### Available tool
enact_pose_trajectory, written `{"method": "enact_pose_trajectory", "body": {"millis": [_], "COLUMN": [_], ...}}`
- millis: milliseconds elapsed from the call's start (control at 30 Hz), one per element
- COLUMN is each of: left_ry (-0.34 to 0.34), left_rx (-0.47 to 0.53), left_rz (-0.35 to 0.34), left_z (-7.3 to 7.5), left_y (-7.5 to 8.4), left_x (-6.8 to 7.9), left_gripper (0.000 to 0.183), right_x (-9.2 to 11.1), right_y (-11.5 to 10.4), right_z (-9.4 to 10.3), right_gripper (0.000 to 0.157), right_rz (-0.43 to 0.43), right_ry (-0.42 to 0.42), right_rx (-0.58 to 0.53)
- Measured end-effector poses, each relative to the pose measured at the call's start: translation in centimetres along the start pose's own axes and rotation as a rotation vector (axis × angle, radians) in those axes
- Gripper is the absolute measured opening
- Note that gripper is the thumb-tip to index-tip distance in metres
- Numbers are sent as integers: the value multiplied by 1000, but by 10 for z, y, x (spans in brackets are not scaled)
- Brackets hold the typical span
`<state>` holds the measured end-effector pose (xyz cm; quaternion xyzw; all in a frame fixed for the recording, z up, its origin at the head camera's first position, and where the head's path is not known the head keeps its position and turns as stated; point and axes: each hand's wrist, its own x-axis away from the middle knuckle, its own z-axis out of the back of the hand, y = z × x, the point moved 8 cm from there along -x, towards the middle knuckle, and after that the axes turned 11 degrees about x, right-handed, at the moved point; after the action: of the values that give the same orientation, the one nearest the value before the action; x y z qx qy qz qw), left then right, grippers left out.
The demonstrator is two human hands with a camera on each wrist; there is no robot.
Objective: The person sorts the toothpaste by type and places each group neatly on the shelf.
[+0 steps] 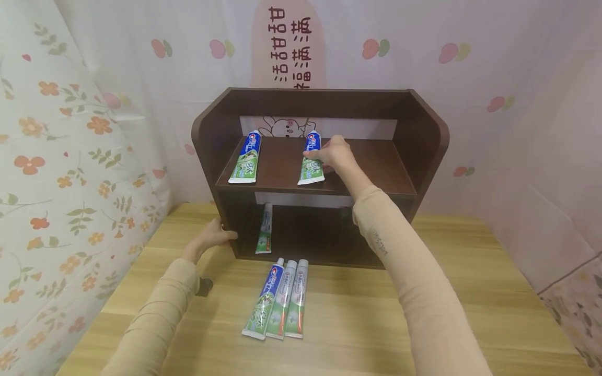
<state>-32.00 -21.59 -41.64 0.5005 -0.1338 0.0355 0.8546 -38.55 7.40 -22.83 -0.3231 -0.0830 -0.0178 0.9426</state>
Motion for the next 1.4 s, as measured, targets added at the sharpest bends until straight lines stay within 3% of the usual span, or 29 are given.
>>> {"method": "enact_pose_trajectory", "body": {"millis": [133, 333, 533, 800, 1100, 1400], "left_ry": [5, 4, -2, 0, -9, -19], "left_rx": [17, 6, 15, 10, 16, 3], "left_rz": [6, 7, 3, -6, 8, 5], "left_z": [1, -1, -6, -2, 0, -1], "left_y": [0, 1, 1, 0, -3, 2], "left_x": [1, 1, 1, 0, -1, -1], "left_gripper": [74, 74, 73, 74, 74, 72], "right_x": [6, 12, 15, 33, 74, 108], "right_y": [-6, -6, 2, 12, 20, 37], "right_z": [4, 5, 8, 14, 18, 0], "right_gripper": [60, 58, 66, 66, 61, 55], "right_rz": [25, 43, 47, 119, 250, 327], "right_ry": [58, 98, 54, -10, -6, -8], "right_rx": [137, 219, 162, 87, 74, 14]}}
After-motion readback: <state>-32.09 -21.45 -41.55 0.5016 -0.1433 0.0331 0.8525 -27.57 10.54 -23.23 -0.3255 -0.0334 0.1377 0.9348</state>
